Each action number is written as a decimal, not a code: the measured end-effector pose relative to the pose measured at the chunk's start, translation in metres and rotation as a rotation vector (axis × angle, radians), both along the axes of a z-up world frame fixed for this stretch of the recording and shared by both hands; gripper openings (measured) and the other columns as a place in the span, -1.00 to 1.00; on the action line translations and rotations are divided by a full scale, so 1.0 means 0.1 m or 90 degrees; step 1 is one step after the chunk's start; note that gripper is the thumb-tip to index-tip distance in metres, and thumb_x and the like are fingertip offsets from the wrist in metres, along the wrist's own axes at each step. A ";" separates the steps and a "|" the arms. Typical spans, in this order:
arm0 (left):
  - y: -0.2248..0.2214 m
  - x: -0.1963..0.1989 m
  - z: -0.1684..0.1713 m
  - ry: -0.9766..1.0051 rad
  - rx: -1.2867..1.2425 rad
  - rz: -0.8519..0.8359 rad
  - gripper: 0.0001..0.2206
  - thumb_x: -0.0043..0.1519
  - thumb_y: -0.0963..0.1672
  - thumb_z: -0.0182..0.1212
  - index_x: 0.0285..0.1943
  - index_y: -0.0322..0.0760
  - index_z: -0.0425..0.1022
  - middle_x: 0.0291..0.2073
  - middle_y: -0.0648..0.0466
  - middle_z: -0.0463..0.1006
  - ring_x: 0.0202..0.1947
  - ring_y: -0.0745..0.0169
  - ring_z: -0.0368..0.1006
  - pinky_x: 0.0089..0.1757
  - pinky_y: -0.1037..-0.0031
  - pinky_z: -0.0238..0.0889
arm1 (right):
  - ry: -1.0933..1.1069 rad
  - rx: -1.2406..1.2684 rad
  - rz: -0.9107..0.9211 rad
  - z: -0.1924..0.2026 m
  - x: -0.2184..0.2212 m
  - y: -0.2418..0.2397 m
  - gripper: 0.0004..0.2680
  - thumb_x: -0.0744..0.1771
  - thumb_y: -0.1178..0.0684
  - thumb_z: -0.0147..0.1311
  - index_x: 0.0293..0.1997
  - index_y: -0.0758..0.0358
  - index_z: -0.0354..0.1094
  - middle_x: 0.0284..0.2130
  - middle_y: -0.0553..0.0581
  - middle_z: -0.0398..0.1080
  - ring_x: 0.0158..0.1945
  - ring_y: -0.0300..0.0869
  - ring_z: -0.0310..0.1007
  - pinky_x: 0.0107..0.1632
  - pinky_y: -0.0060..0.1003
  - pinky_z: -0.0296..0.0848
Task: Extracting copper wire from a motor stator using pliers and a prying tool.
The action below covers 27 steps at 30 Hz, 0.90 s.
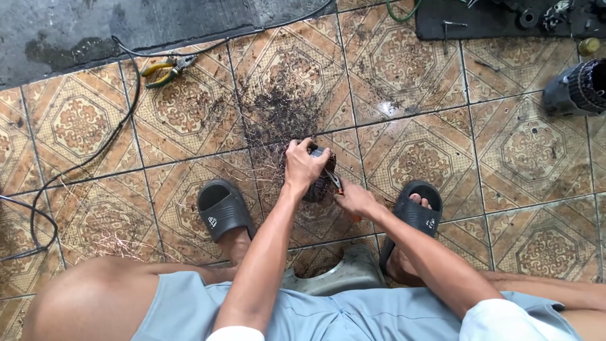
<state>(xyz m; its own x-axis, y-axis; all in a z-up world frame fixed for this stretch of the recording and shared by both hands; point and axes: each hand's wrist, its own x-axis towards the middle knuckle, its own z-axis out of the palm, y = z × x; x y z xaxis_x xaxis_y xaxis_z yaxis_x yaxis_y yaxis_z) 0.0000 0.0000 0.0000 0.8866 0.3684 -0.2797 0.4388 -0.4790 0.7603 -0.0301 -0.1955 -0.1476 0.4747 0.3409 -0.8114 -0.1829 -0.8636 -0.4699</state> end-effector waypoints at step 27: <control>-0.20 -0.25 -0.06 -0.002 0.069 0.000 -0.59 0.22 0.05 0.25 0.08 -0.28 0.63 -0.09 -0.25 0.39 -0.02 -0.45 0.49 -0.02 0.02 0.44 | -0.007 0.204 0.035 0.68 0.22 0.04 -0.87 0.21 0.20 -0.09 -0.26 0.39 0.28 -0.42 0.57 0.44 -0.25 0.43 0.51 -0.21 0.28 0.41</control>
